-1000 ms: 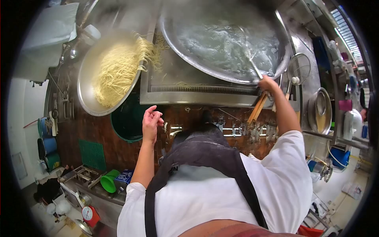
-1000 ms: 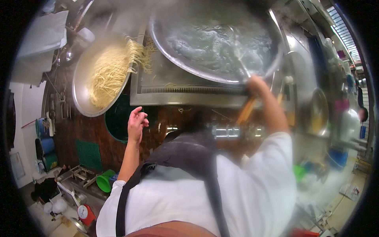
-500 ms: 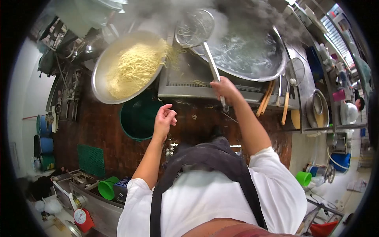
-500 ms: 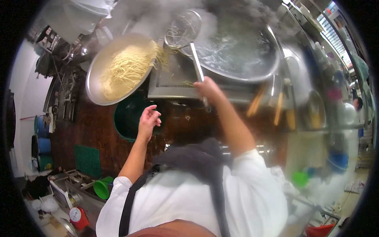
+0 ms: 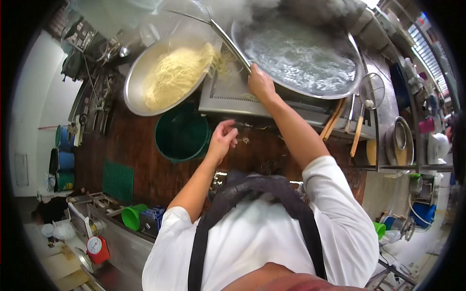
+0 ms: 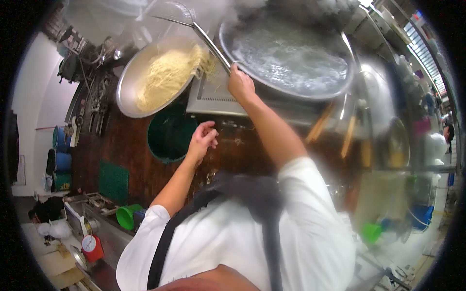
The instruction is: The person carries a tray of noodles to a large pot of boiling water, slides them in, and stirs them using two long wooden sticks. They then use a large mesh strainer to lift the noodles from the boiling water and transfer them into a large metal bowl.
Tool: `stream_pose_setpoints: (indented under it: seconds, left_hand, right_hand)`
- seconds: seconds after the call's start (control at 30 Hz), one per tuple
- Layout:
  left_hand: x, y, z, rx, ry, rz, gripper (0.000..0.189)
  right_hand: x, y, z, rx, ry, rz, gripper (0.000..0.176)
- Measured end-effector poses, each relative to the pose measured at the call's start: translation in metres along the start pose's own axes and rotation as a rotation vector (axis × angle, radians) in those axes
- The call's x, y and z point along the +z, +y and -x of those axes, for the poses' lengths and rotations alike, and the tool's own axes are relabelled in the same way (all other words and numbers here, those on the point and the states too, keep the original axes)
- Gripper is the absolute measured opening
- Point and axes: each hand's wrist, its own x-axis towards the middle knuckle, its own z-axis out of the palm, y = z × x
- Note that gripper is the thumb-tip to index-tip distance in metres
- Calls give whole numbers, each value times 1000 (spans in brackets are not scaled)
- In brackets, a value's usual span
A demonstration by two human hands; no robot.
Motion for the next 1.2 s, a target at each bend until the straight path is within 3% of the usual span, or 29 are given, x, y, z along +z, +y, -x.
stream_pose_setpoints:
  seconds: [0.07,0.2,0.27,0.33,0.4,0.5,0.57,0.7,0.77,0.8,0.87,0.97,1.0,1.1,1.13,1.2]
  left_hand:
    - [5,6,-1,4,28,-12,41]
    - [88,4,-19,-33,-2,-34,39]
    - [115,-11,-38,-87,-32,-38,39]
    - [144,-18,-52,-147,-41,-45,40]
    - [181,-21,-62,-185,-98,-106,39]
    - [238,-23,-79,-213,-182,-175,39]
    - [275,-27,-92,-231,-235,-210,39]
    - [391,-43,-108,-370,-580,-250,49]
    - [464,-52,-115,-369,-828,-266,66]
    - [495,-63,-120,-436,-861,-134,69]
    - [551,-58,-124,-393,-815,-9,60]
    - [576,-27,-118,-192,-811,-30,55]
    - [580,-14,-106,-126,-708,-102,43]
    - [587,-4,-106,-184,-575,-46,28]
    - [583,0,-111,-203,-545,-20,21]
    - [561,-14,-127,-202,-535,-47,20]
  right_hand:
    - [-15,28,0,52,9,-73,36]
    - [-93,175,70,163,144,-507,34]
    - [-118,266,114,292,283,-462,36]
    - [-158,332,151,556,395,-112,37]
    - [-153,421,184,546,514,-25,34]
    - [-162,499,196,880,493,-480,26]
    - [-150,543,209,876,554,-392,24]
    - [-174,546,229,690,669,-114,26]
    - [-192,516,206,653,687,-235,37]
    - [-191,510,193,755,638,-414,45]
    - [-219,470,169,668,644,-480,51]
    - [-252,461,165,575,462,-725,52]
    - [-259,461,166,532,389,-825,53]
    - [-254,489,172,210,467,-765,54]
    - [-242,517,173,310,556,-762,64]
    - [-198,575,191,844,409,-145,69]
